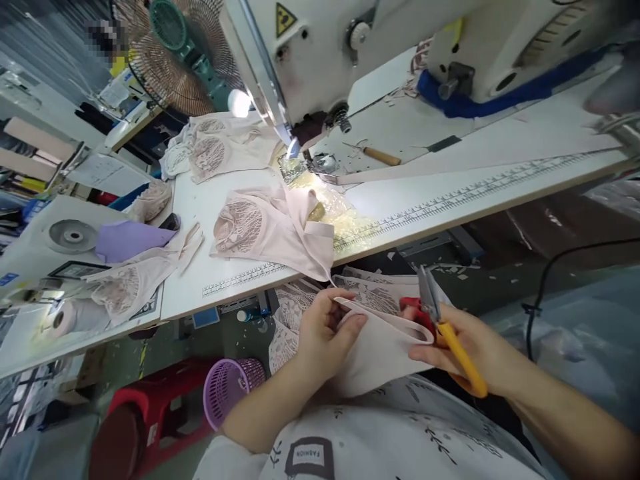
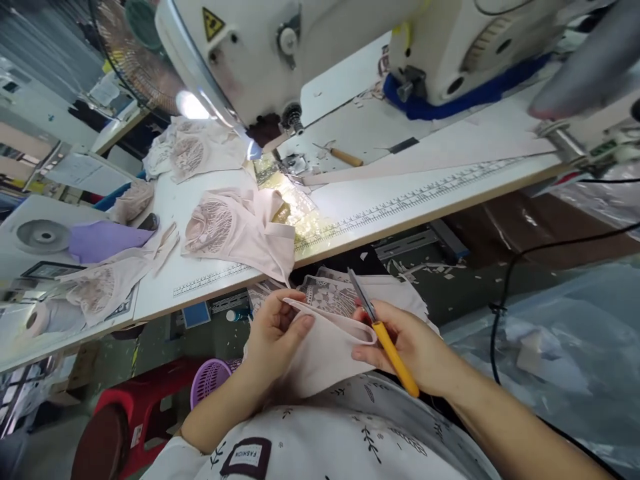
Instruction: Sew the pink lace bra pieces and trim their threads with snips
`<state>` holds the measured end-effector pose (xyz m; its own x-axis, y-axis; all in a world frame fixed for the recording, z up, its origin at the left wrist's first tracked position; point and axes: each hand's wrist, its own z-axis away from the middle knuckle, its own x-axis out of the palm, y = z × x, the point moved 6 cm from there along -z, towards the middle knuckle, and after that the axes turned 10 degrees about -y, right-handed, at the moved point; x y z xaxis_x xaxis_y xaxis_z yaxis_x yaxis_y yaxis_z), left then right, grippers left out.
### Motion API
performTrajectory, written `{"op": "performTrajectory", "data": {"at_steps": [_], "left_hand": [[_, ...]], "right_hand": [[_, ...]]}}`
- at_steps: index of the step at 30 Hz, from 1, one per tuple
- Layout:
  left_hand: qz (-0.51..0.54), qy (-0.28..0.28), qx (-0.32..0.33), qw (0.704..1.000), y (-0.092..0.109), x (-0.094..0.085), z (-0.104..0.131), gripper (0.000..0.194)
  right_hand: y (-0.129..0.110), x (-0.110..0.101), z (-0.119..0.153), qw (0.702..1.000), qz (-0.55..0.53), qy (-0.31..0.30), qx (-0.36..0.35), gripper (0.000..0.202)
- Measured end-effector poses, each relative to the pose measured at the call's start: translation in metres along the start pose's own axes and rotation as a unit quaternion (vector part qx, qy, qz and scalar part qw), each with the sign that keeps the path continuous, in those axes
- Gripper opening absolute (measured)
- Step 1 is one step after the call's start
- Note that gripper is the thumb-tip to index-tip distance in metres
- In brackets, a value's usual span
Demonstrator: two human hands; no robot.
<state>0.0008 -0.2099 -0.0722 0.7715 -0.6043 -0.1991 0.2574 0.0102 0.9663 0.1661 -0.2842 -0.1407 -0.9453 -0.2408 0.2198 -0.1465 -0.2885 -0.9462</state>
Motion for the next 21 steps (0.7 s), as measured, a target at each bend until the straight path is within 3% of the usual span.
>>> {"op": "performTrajectory", "data": {"at_steps": [4, 8, 11, 15, 17, 19, 21], "left_hand": [[0.011, 0.006, 0.01, 1.0, -0.003, 0.002, 0.003, 0.034], [0.034, -0.013, 0.008, 0.999, -0.002, 0.006, 0.003, 0.04], [0.049, -0.03, -0.022, 0.998, -0.002, 0.007, 0.001, 0.037], [0.156, -0.14, -0.11, 0.972, -0.009, 0.012, 0.001, 0.02], [0.197, -0.211, -0.135, 0.948, -0.009, 0.015, 0.004, 0.023], [0.198, -0.261, -0.142, 0.934, -0.005, 0.016, 0.006, 0.033], [0.168, -0.275, -0.116, 0.939, 0.004, 0.014, 0.005, 0.037]], "right_hand": [[0.004, -0.007, 0.006, 0.995, 0.037, 0.086, -0.016, 0.029], [-0.004, -0.006, 0.012, 0.992, 0.076, 0.104, -0.018, 0.024], [-0.012, -0.007, 0.016, 0.982, 0.121, 0.128, -0.059, 0.02], [-0.019, -0.008, 0.022, 0.968, 0.182, 0.13, -0.11, 0.013], [-0.023, -0.007, 0.024, 0.964, 0.202, 0.118, -0.124, 0.013], [-0.023, -0.007, 0.026, 0.966, 0.217, 0.095, -0.103, 0.016], [-0.02, -0.01, 0.026, 0.966, 0.24, 0.072, -0.056, 0.019]]}}
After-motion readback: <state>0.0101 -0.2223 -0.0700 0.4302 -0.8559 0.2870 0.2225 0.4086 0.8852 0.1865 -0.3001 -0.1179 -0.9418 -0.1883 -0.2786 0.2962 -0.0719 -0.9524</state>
